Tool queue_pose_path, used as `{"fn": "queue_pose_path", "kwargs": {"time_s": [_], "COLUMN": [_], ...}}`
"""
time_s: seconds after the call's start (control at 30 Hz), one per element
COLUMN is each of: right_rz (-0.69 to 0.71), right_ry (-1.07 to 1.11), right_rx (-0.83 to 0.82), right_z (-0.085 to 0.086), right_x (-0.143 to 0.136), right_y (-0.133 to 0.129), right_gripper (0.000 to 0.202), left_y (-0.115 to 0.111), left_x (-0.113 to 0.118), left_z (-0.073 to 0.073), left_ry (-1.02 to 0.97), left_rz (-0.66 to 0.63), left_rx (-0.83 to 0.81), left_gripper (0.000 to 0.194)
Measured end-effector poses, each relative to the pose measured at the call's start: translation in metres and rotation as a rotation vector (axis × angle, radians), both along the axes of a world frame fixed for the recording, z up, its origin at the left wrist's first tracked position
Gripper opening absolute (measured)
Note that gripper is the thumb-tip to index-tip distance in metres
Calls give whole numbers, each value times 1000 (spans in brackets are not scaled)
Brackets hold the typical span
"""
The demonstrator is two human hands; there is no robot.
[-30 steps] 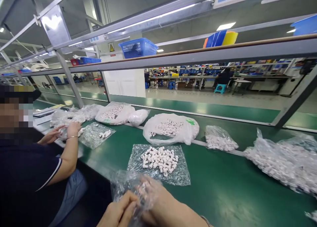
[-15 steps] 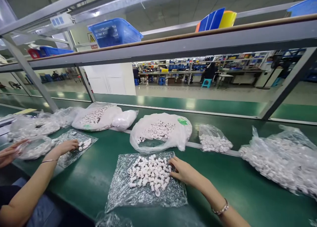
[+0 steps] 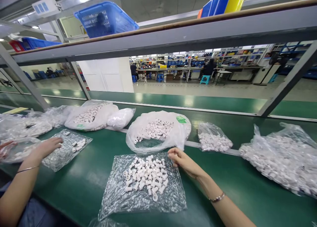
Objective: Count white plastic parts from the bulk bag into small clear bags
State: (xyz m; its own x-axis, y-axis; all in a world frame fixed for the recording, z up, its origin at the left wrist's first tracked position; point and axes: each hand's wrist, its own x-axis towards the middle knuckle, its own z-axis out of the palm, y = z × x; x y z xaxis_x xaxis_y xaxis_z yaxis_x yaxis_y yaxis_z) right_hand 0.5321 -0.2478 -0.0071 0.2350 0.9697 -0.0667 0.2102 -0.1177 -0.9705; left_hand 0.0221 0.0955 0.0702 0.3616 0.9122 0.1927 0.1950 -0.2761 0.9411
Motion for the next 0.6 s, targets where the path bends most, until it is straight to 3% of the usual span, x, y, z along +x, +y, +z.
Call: {"fn": "queue_pose_path", "kwargs": {"time_s": [0.13,0.23,0.33,0.43,0.53,0.6], "right_rz": [34,96,94,33,19,29], "right_ry": [-569,-614,-393,71,491,582], "right_rx": [-46,-64,-47,-30,43,77], "right_z": [-7,-10,-12,-13,-11,-6], "right_x": [-7,-9,-4,3,6,2], "right_y": [16,21,22,19,15,13], "right_gripper": [33,32,35,35,29,25], "left_y": [8,13,25,31,25,14], "left_x": [18,13,7,13,27,35], "left_z": [-40,-54,-53,-48,-38,-27], "left_ry": [220,244,218,200,205,173], "left_rz": [-158,-224,-180,-205,-226,-198], "left_rx": [187,250,184,60,-25,-68], "left_gripper": [25,24,21,23,27,31]}}
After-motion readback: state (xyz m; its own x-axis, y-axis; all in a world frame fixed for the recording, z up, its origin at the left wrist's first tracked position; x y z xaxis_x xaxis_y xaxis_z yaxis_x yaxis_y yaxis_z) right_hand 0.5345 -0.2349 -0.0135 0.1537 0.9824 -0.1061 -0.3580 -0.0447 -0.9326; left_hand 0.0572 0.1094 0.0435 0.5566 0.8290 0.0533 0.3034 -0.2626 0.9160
